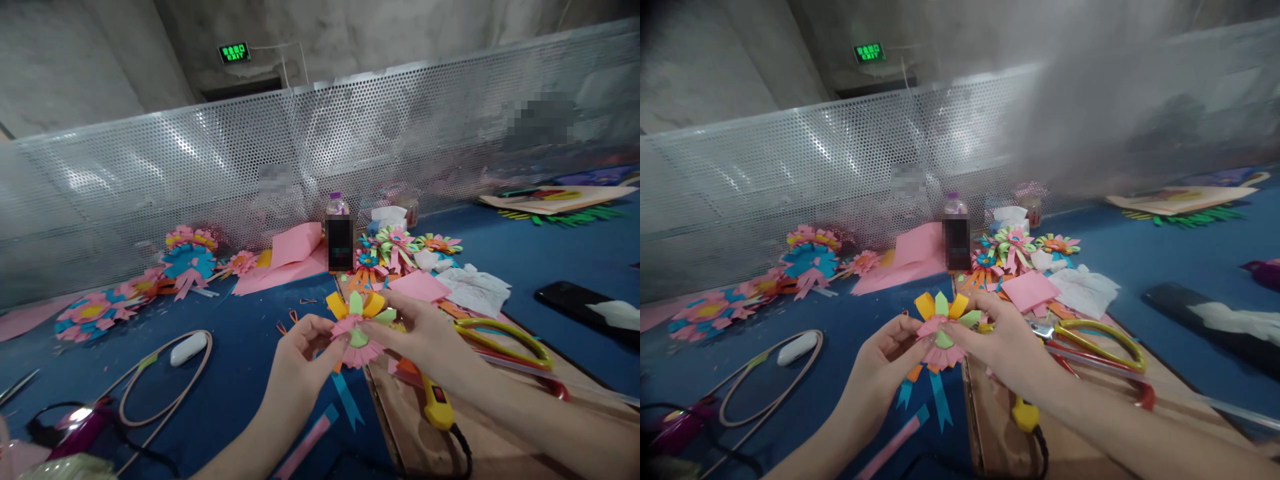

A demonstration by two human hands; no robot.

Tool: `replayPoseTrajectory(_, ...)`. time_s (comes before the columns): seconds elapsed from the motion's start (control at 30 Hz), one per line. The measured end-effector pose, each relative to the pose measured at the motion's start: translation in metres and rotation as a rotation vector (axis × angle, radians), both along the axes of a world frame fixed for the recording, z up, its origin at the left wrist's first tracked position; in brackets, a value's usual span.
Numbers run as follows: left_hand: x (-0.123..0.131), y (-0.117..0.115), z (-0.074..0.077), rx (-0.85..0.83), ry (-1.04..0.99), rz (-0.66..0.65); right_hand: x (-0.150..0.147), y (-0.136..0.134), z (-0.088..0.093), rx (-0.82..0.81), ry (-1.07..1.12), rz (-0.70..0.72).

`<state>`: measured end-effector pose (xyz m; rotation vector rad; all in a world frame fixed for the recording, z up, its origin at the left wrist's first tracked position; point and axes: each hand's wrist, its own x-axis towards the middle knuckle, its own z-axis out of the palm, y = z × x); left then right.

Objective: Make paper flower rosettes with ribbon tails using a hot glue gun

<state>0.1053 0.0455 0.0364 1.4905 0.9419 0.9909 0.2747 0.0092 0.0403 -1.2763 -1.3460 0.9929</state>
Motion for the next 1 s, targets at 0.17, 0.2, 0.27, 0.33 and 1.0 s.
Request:
replayPoseTrajectory(0.17, 0.000, 0.000, -0.003, -0.025, 0.008, 0.004, 0.002, 0.001, -0.004, -0.017, 0.007, -0.007)
replayPoseTrajectory(0.2, 0.000, 0.000, -0.003, -0.031, 0.008, 0.005, 0.002, 0.002, -0.004, -0.017, 0.016, -0.010)
replayPoseTrajectory(0.27, 0.001, -0.001, -0.003, -0.032, 0.005, 0.012, 0.002, 0.004, -0.005, -0.015, 0.040, -0.017)
replayPoseTrajectory(0.33, 0.001, -0.002, -0.002, -0.016, 0.001, 0.021, 0.002, 0.005, -0.005, -0.028, 0.062, -0.016)
replayPoseTrajectory(1.0, -0.013, 0.004, 0.003, 0.601, -0.083, -0.229, 0.010, -0.024, -0.003, 1.043, -0.719, -0.132)
